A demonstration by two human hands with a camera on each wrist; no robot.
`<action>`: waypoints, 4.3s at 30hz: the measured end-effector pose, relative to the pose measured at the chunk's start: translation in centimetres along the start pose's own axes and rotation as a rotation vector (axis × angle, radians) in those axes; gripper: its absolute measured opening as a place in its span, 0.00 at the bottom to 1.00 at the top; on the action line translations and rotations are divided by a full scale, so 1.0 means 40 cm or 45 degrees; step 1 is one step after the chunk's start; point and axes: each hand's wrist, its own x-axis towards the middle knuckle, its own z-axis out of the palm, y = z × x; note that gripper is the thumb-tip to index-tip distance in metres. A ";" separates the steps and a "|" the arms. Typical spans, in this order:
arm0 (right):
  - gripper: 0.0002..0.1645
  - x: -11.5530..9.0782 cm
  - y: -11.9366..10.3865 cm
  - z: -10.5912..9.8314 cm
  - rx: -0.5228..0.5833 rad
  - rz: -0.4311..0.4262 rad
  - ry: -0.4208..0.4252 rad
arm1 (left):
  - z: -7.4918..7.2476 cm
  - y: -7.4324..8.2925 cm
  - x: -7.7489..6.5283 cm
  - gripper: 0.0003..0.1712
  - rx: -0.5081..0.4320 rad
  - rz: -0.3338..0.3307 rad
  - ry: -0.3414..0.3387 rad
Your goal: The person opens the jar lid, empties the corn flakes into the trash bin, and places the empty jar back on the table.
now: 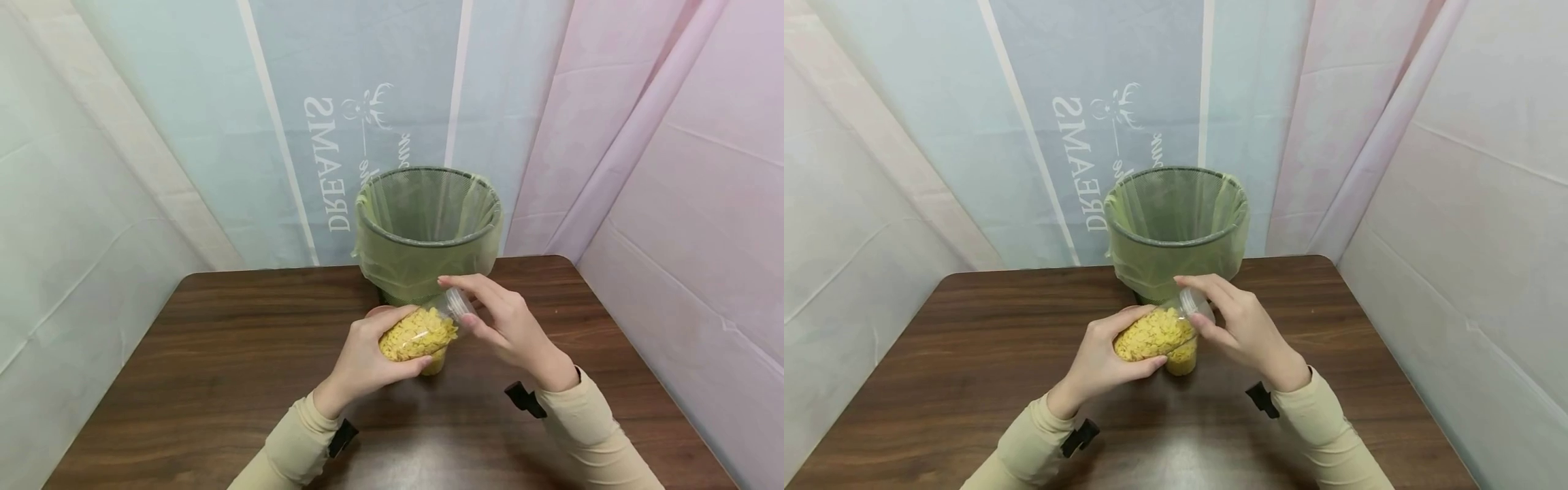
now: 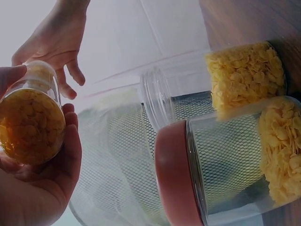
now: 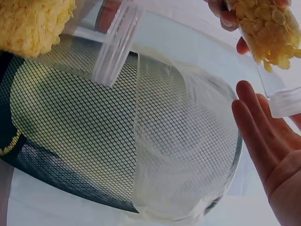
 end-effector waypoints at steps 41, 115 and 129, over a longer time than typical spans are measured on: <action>0.24 0.018 -0.062 -0.033 0.464 0.453 0.088 | -0.006 0.002 0.012 0.34 0.026 -0.007 0.023; 0.27 0.025 -0.085 -0.032 0.806 0.317 0.110 | 0.008 0.003 -0.002 0.33 -0.127 -0.150 -0.010; 0.24 0.014 -0.076 -0.021 0.325 0.791 0.077 | 0.019 -0.002 0.003 0.34 0.013 -0.072 0.098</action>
